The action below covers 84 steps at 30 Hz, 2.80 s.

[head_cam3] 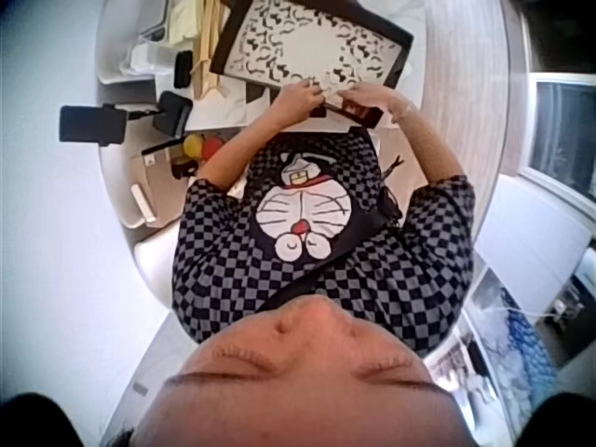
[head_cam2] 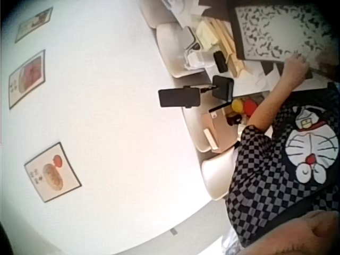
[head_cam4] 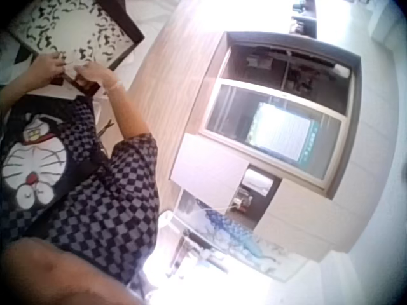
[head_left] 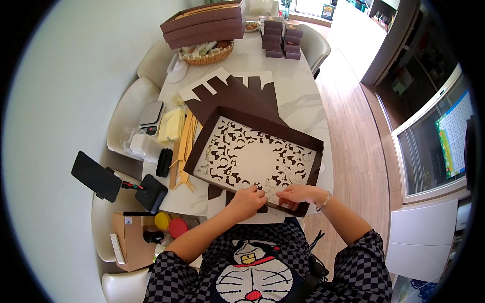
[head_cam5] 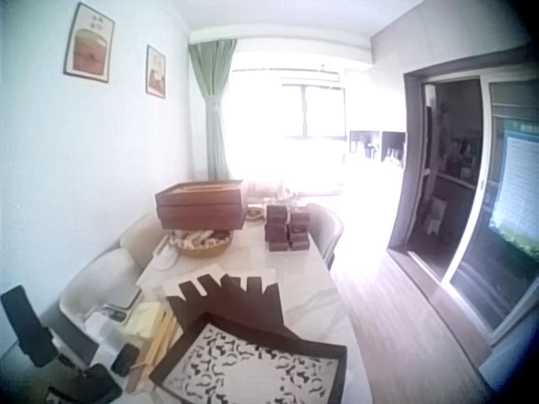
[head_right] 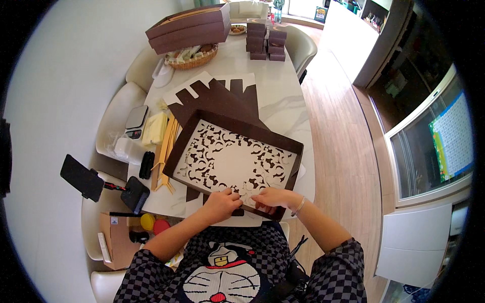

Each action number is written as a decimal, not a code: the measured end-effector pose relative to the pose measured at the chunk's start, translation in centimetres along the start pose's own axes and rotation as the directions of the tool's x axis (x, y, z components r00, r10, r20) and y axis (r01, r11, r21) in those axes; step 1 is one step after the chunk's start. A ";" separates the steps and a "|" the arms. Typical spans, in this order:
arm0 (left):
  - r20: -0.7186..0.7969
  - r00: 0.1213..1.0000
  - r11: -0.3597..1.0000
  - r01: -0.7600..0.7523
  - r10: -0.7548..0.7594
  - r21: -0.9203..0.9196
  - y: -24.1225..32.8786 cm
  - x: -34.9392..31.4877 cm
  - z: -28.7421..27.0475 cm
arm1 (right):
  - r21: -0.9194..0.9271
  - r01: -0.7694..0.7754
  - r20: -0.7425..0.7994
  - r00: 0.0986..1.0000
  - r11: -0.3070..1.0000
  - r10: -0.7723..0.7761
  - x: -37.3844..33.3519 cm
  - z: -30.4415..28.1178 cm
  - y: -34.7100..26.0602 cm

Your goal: The person assembles a brown decorative box by folding cardstock edges and securing the tabs by hand. They handle several pieces of cardstock and place a laser-cut decorative paper insert into the box.

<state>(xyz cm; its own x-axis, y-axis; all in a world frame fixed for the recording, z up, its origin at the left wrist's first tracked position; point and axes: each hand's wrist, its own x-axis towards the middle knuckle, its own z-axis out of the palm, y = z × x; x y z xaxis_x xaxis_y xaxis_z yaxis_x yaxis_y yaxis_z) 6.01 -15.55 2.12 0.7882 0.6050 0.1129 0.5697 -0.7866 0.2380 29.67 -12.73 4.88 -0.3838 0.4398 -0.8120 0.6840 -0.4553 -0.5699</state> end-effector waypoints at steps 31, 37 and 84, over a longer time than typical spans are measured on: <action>0.099 0.995 0.997 -0.032 0.025 0.072 1.6 1.0 -1.2 | -0.492 0.055 -0.123 0.984 0.869 -0.132 1.8 3.4 -0.8; 0.092 0.994 0.996 -0.063 0.057 0.063 1.2 1.0 -0.7 | -0.565 0.142 -0.062 0.975 0.813 -0.213 2.0 4.0 -0.4; -0.048 0.991 0.992 0.125 -0.124 0.027 -7.6 -3.2 -4.2 | -0.824 0.409 -0.239 0.376 0.392 -0.895 -5.8 5.7 -1.9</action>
<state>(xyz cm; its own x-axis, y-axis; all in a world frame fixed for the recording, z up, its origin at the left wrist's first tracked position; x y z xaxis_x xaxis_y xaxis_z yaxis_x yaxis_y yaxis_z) -1.79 -10.94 3.95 0.6997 0.7028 0.1283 0.6700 -0.7078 0.2237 27.08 -18.78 9.92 -0.6085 0.7579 0.2352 0.6224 0.6397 -0.4510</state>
